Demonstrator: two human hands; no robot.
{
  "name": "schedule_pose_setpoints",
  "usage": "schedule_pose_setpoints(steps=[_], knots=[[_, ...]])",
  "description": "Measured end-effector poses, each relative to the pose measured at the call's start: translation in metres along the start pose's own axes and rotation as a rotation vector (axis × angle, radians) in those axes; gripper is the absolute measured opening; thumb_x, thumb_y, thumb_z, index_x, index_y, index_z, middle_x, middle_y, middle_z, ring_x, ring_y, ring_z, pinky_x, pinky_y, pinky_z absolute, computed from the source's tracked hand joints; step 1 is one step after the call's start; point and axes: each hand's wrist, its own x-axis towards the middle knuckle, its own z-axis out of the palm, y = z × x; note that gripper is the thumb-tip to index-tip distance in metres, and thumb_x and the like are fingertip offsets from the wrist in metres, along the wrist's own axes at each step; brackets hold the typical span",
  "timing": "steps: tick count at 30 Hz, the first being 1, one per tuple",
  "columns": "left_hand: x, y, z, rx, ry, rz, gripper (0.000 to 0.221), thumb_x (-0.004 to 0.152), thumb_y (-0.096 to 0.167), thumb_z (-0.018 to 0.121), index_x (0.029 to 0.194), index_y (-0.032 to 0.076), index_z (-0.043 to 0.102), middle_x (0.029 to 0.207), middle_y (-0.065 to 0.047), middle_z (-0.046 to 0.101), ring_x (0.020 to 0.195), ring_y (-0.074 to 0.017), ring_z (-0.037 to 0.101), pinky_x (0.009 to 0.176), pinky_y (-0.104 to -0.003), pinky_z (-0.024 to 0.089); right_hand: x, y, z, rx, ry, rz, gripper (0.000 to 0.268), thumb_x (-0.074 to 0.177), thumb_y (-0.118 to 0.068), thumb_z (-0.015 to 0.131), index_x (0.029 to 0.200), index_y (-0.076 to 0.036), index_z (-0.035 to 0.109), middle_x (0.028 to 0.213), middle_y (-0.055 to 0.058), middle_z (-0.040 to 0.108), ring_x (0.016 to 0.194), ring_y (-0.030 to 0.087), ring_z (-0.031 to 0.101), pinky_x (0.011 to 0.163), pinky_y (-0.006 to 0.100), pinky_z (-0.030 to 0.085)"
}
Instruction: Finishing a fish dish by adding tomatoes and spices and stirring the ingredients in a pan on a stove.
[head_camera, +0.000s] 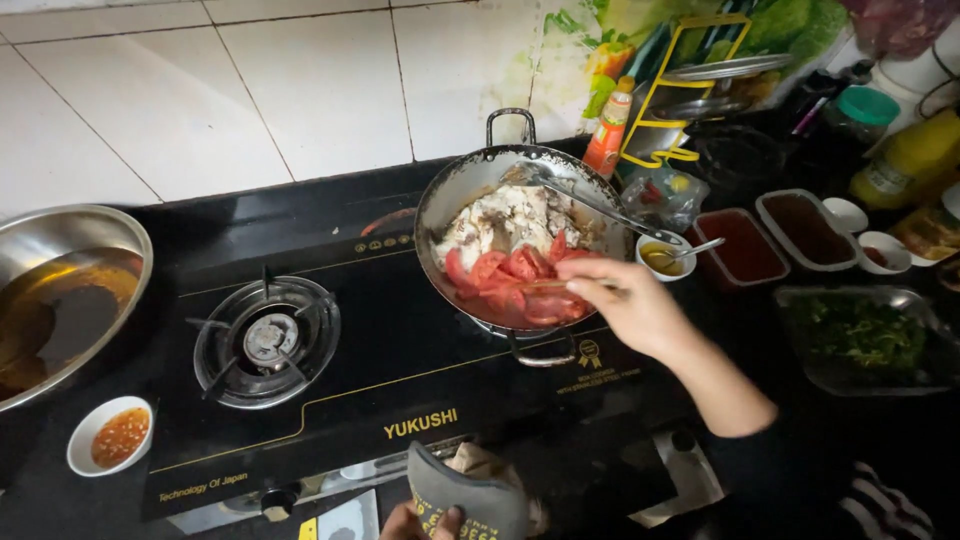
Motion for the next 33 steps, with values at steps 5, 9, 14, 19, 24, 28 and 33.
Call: schedule_pose_setpoints(steps=[5, 9, 14, 19, 24, 28, 33], knots=[[-0.028, 0.06, 0.04, -0.207, -0.06, -0.328, 0.027, 0.071, 0.01, 0.092, 0.094, -0.004, 0.085, 0.086, -0.022, 0.087, 0.08, -0.0287, 0.077, 0.075, -0.035, 0.056, -0.036, -0.049, -0.04, 0.222, 0.205, 0.063, 0.031, 0.097, -0.013, 0.066, 0.124, 0.0, 0.076, 0.119, 0.016, 0.081, 0.104, 0.022, 0.079, 0.095, 0.031, 0.066], [-0.056, 0.198, 0.07, 0.069, -0.348, -0.676, 0.047, 0.081, 0.036, 0.082, 0.115, 0.004, 0.081, 0.107, -0.016, 0.088, 0.067, -0.0286, 0.082, 0.055, -0.027, 0.058, -0.04, -0.025, -0.039, 0.275, 0.22, 0.216, 0.031, 0.098, -0.009, 0.064, 0.126, 0.001, 0.075, 0.116, 0.018, 0.082, 0.107, 0.025, 0.08, 0.098, 0.035, 0.066], [-0.043, 0.188, 0.126, -0.204, -0.442, -0.545, 0.037, 0.094, 0.025, 0.071, 0.121, -0.001, 0.07, 0.112, -0.016, 0.075, 0.079, -0.0231, 0.073, 0.064, -0.03, 0.067, -0.061, -0.027, -0.049, 0.388, 0.402, 0.147, 0.031, 0.1, -0.008, 0.061, 0.126, 0.005, 0.071, 0.12, 0.023, 0.077, 0.112, 0.03, 0.077, 0.099, 0.042, 0.065], [-0.039, 0.204, 0.16, -0.274, -0.38, -0.513, 0.038, 0.095, 0.028, 0.069, 0.119, -0.003, 0.066, 0.107, -0.017, 0.074, 0.079, -0.0226, 0.073, 0.065, -0.031, 0.064, -0.059, -0.029, -0.068, 0.332, 0.443, 0.149, 0.029, 0.102, -0.009, 0.061, 0.127, 0.002, 0.071, 0.119, 0.02, 0.078, 0.112, 0.027, 0.077, 0.099, 0.039, 0.065], [-0.021, 0.174, 0.182, -0.339, -0.334, -0.467, 0.037, 0.097, 0.032, 0.069, 0.115, 0.001, 0.064, 0.1, -0.016, 0.072, 0.075, -0.026, 0.078, 0.059, -0.033, 0.062, -0.033, 0.004, -0.067, 0.276, 0.344, 0.133, 0.028, 0.099, -0.01, 0.066, 0.124, -0.002, 0.075, 0.118, 0.016, 0.081, 0.109, 0.022, 0.078, 0.092, 0.032, 0.065], [-0.018, 0.186, 0.185, -0.335, -0.322, -0.499, 0.037, 0.095, 0.03, 0.071, 0.121, 0.004, 0.066, 0.11, -0.014, 0.077, 0.08, -0.0245, 0.077, 0.069, -0.034, 0.063, -0.015, 0.034, -0.029, 0.333, 0.275, 0.044, 0.03, 0.099, -0.01, 0.065, 0.126, -0.003, 0.075, 0.127, 0.013, 0.079, 0.11, 0.021, 0.076, 0.096, 0.032, 0.065], [-0.009, 0.162, 0.196, -0.392, -0.242, -0.393, 0.024, 0.095, 0.018, 0.07, 0.107, -0.002, 0.065, 0.104, -0.018, 0.075, 0.092, -0.024, 0.074, 0.073, -0.041, 0.069, -0.019, 0.026, -0.006, 0.413, 0.054, 0.125, 0.036, 0.096, -0.015, 0.067, 0.127, 0.002, 0.074, 0.123, 0.018, 0.082, 0.112, 0.021, 0.079, 0.101, 0.032, 0.063]])
